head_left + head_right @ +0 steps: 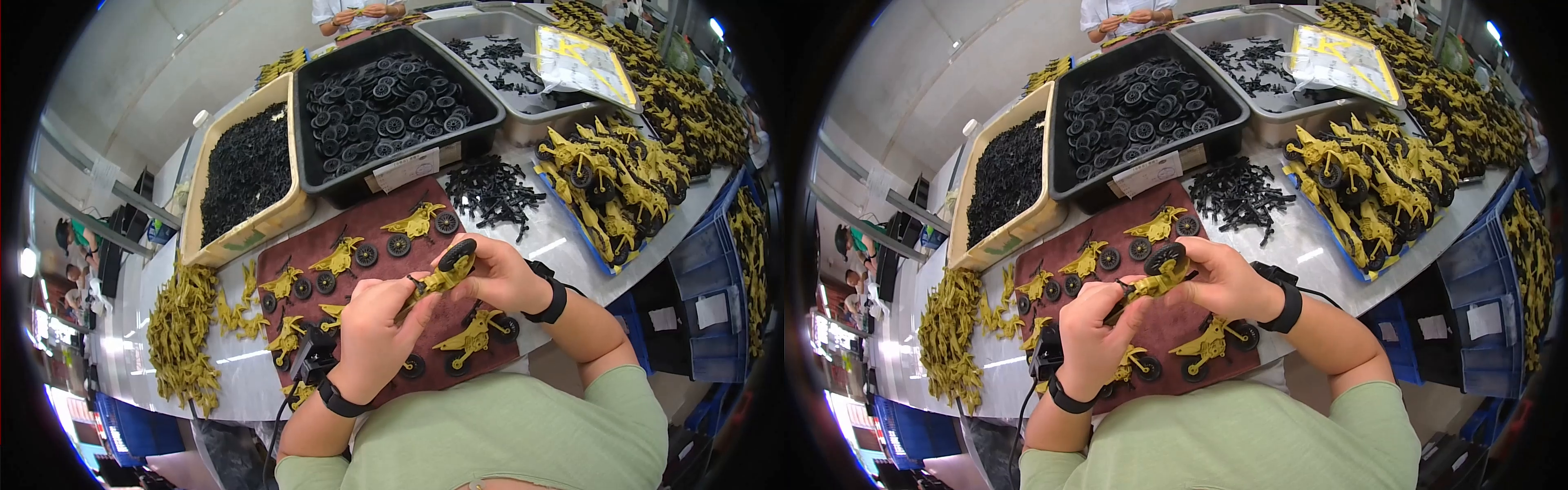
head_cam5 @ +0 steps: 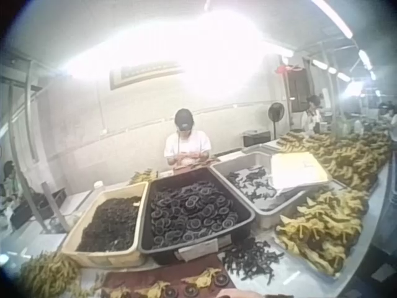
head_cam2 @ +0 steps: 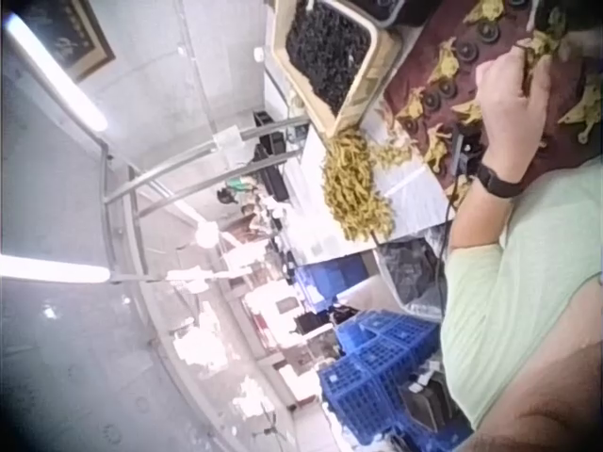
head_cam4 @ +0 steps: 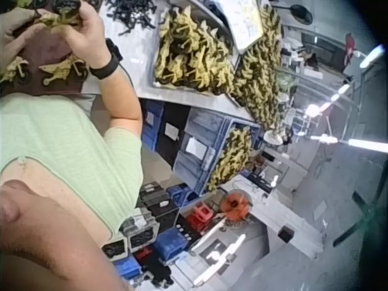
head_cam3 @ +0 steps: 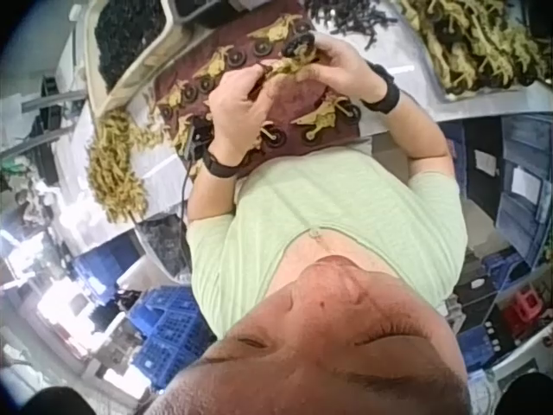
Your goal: Assembling small plastic toy motorcycle components at a factory assembly workstation.
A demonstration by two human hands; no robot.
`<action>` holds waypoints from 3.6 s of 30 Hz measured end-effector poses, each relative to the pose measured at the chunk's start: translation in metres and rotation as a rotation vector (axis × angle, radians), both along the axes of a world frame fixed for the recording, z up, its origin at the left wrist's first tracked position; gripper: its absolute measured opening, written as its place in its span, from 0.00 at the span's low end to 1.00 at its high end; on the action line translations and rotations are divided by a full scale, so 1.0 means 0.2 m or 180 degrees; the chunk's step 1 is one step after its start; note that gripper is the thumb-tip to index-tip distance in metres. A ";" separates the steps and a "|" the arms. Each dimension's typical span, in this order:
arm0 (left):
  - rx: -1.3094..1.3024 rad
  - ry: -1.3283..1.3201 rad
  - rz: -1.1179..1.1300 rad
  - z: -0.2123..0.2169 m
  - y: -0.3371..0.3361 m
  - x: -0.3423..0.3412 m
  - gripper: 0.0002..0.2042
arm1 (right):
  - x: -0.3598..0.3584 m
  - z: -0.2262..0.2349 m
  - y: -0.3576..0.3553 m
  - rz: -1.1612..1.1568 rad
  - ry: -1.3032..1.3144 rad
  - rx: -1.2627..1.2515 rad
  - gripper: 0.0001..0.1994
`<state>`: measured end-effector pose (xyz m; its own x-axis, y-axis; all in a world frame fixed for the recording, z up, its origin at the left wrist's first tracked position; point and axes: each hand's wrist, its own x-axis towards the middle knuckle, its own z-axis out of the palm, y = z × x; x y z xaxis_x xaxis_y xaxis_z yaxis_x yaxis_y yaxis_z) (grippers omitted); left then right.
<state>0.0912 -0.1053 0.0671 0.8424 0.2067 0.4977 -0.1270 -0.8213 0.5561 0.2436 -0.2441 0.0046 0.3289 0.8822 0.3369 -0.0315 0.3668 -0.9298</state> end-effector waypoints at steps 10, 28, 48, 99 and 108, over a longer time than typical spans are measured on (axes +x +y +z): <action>0.0150 -0.0199 -0.0232 -0.06 0.01 -0.01 0.15 | -0.06 0.05 -0.01 -0.0859 -0.1107 0.0249 0.17; -0.1809 -0.0535 -0.0382 -0.13 0.03 0.04 0.28 | 0.00 0.03 0.01 -0.0872 -0.0153 -0.0045 0.19; -0.1948 -0.0278 -0.0281 -0.15 0.08 -0.01 0.07 | -0.12 0.01 -0.02 -0.1437 -0.1222 -0.0182 0.18; 0.0256 0.0427 -0.0104 -0.36 1.28 -0.53 0.19 | -0.42 0.38 0.71 -0.0412 -0.3500 -0.1257 0.13; 0.0380 0.0382 -0.0148 -0.46 1.28 -0.52 0.18 | -0.41 0.34 0.71 -0.0174 -0.3539 -0.1427 0.12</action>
